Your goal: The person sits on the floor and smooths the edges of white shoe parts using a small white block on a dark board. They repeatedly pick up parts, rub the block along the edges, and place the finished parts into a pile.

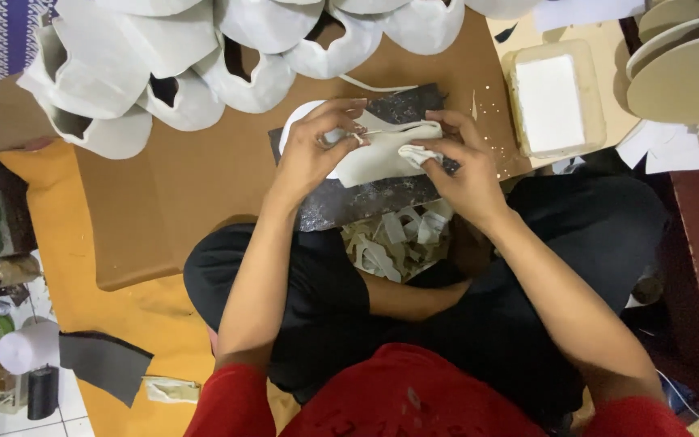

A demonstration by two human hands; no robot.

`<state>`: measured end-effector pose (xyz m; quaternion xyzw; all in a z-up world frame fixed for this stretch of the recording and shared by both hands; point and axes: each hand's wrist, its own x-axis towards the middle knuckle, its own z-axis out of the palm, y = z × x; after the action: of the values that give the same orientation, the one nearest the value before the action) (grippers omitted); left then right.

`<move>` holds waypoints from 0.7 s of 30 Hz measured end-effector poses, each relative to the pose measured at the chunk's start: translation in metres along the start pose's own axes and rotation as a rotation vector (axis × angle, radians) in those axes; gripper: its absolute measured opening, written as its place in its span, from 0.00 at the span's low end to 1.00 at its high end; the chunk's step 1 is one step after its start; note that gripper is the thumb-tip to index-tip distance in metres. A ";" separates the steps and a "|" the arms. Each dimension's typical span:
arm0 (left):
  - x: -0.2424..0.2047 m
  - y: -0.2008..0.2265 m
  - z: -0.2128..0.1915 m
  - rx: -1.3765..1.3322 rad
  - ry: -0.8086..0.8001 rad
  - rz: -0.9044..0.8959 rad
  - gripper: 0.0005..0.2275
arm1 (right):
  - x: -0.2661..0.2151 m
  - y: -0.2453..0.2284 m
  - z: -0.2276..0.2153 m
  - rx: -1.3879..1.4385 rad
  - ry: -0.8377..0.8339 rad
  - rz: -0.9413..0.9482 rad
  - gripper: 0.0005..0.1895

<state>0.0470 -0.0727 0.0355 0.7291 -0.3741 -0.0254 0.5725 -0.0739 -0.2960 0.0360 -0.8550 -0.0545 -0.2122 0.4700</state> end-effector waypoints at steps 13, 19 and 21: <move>-0.007 -0.001 0.001 0.232 -0.246 -0.080 0.09 | -0.005 0.006 -0.006 -0.157 -0.187 -0.074 0.14; -0.005 0.015 -0.001 0.244 -0.171 -0.018 0.09 | -0.012 0.005 -0.002 -0.483 -0.254 -0.341 0.09; -0.007 0.014 0.000 0.322 -0.190 0.029 0.07 | -0.017 0.013 0.000 -0.577 -0.264 -0.375 0.09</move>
<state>0.0350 -0.0695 0.0451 0.8001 -0.4364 -0.0256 0.4108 -0.0853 -0.3013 0.0190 -0.9476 -0.2086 -0.1890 0.1512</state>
